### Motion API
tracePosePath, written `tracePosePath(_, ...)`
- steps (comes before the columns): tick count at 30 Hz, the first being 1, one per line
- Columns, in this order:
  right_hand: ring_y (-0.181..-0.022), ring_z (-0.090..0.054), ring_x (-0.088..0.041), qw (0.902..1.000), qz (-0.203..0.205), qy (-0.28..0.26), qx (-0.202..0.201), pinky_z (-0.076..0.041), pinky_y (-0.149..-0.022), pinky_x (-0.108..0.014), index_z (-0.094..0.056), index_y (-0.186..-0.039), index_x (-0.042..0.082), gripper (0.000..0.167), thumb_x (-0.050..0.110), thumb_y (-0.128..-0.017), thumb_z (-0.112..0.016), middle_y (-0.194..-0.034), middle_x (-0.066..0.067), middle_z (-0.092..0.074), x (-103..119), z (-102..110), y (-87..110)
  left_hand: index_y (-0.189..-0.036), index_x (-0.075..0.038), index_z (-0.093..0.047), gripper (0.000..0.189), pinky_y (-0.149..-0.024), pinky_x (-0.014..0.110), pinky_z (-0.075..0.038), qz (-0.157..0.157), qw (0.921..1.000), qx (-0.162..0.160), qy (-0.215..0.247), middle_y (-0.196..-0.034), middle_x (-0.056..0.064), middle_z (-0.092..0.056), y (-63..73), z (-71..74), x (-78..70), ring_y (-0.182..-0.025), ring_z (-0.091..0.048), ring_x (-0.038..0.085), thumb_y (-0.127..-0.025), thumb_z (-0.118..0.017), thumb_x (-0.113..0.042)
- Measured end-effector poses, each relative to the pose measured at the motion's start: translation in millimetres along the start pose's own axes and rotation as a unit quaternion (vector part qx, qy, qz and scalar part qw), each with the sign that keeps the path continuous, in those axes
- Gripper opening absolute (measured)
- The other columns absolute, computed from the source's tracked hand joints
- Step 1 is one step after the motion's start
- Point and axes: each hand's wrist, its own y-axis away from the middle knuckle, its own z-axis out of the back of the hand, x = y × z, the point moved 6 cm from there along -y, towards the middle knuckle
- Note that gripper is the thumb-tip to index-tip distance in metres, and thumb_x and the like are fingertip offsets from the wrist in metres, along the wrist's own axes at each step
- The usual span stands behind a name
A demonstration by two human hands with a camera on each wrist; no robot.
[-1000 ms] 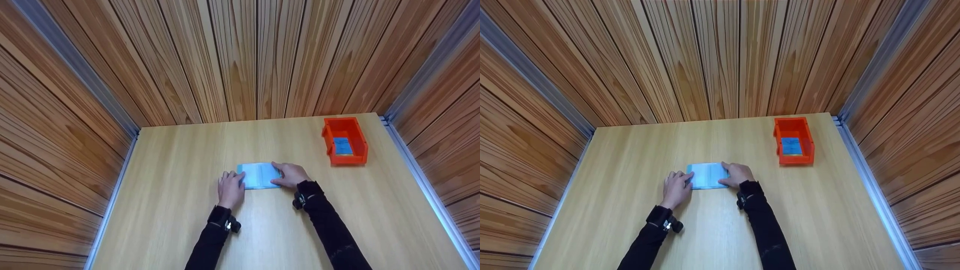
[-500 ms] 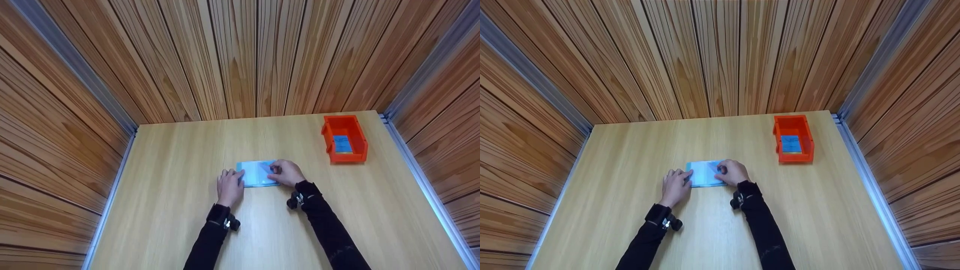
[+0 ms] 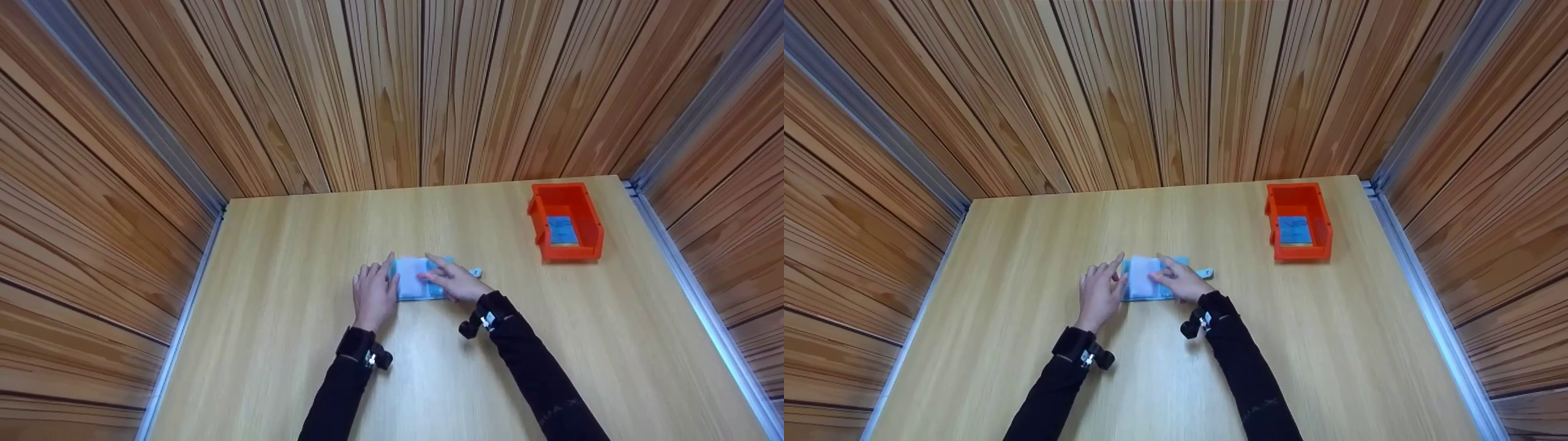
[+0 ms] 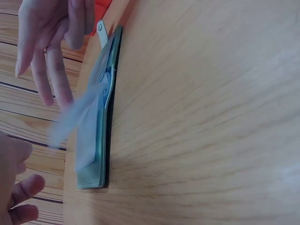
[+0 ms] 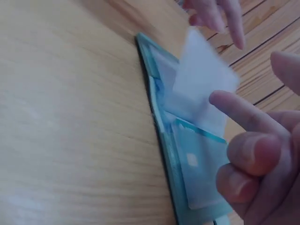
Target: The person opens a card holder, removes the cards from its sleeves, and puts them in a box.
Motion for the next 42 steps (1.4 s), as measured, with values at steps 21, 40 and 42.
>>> tracePosePath(21,-0.069,-0.051,-0.013,0.9774,0.011,0.186,-0.1,-0.039,-0.062,-0.027,-0.058,-0.149,0.017,0.059,0.024,-0.094,-0.078,-0.087,0.001,-0.059,-3.6,37.0,8.1,-0.141,-0.02,-0.066,0.045,-0.082,0.036,-0.036,-0.013,0.9961,0.069,-0.054,-0.107,0.005,-0.067,2.6,-24.2,-6.5,-0.096,-0.052,0.021,-0.097,-0.071,-0.029)
tracePosePath(40,-0.139,-0.054,-0.035,0.9462,-0.037,0.313,-0.071,-0.042,-0.113,-0.053,-0.048,-0.155,0.022,0.08,0.04,-0.086,-0.084,-0.154,-0.015,-0.052,-29.8,48.0,11.3,-0.139,-0.022,-0.067,0.042,-0.083,0.036,-0.038,-0.013,0.9972,0.056,-0.047,-0.108,0.007,-0.068,6.1,-23.2,-5.1,-0.098,-0.054,0.023,-0.097,-0.07,-0.027)
tracePosePath(42,-0.142,-0.051,-0.034,0.9471,-0.046,0.31,-0.07,-0.04,-0.115,-0.053,-0.047,-0.155,0.022,0.081,0.04,-0.086,-0.084,-0.156,-0.012,-0.051,-30.2,47.8,10.0,-0.139,-0.022,-0.067,0.042,-0.083,0.036,-0.038,-0.011,0.997,0.06,-0.047,-0.108,0.007,-0.068,5.5,-22.5,-5.2,-0.097,-0.054,0.022,-0.098,-0.07,-0.027)
